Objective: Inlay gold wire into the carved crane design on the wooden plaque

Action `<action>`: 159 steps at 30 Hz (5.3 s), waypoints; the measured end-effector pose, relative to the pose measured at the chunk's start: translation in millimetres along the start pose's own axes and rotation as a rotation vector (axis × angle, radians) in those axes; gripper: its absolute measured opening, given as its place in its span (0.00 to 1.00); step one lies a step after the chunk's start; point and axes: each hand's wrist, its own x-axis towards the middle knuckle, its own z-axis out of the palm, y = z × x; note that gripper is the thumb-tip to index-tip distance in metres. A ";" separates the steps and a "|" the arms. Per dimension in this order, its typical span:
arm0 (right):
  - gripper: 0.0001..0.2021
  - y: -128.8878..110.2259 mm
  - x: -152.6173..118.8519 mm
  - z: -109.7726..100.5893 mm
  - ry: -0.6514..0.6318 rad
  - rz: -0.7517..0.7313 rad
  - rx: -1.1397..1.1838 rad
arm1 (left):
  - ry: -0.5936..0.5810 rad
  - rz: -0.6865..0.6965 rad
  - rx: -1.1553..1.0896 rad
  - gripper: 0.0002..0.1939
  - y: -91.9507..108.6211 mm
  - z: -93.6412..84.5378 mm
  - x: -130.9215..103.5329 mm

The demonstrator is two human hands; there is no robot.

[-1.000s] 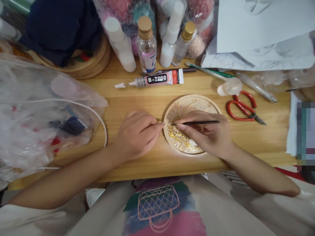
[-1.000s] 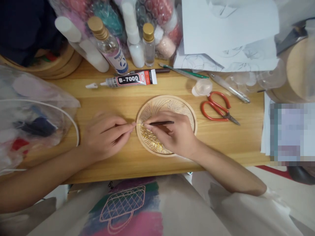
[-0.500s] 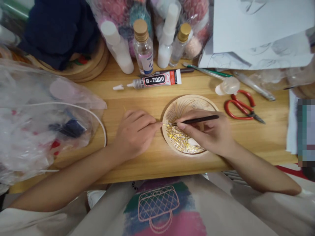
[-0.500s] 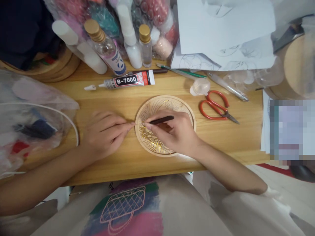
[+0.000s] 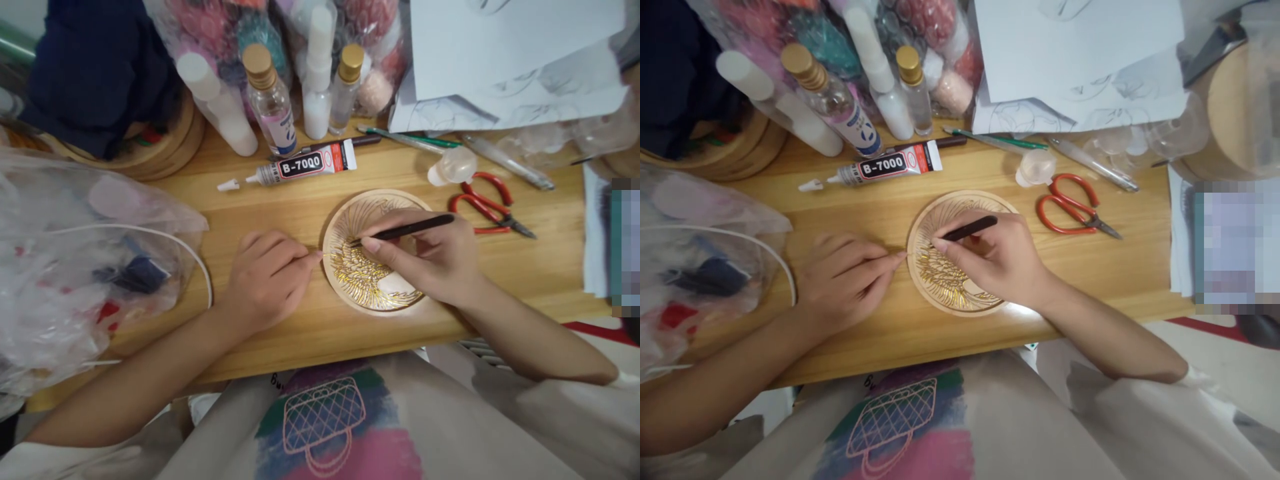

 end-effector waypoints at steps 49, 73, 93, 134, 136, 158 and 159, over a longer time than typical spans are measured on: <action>0.03 8.1 0.2 7.6 -0.139 -0.201 0.013 | 0.005 0.009 0.058 0.07 1.6 0.9 0.5; 0.05 6.7 2.7 -0.3 -0.137 -0.251 0.005 | 0.047 -0.008 0.041 0.05 -0.9 1.2 1.2; 0.05 7.9 1.4 -1.7 -0.090 -0.233 -0.022 | 0.016 -0.017 0.034 0.06 -0.7 0.9 1.6; 0.03 11.0 3.3 1.3 -0.047 -0.243 -0.025 | 0.007 -0.014 0.036 0.07 -1.8 1.6 -0.6; 0.04 11.0 3.9 0.6 -0.032 -0.225 -0.058 | 0.003 -0.015 0.043 0.08 -1.6 1.5 -0.5; 0.16 -1.9 15.9 -47.9 -0.095 0.072 -0.931 | 0.077 0.014 0.051 0.07 -0.4 1.9 1.9; 0.16 -4.0 14.1 -55.5 -0.024 0.117 -0.957 | 0.078 0.017 0.046 0.07 -0.4 2.0 1.8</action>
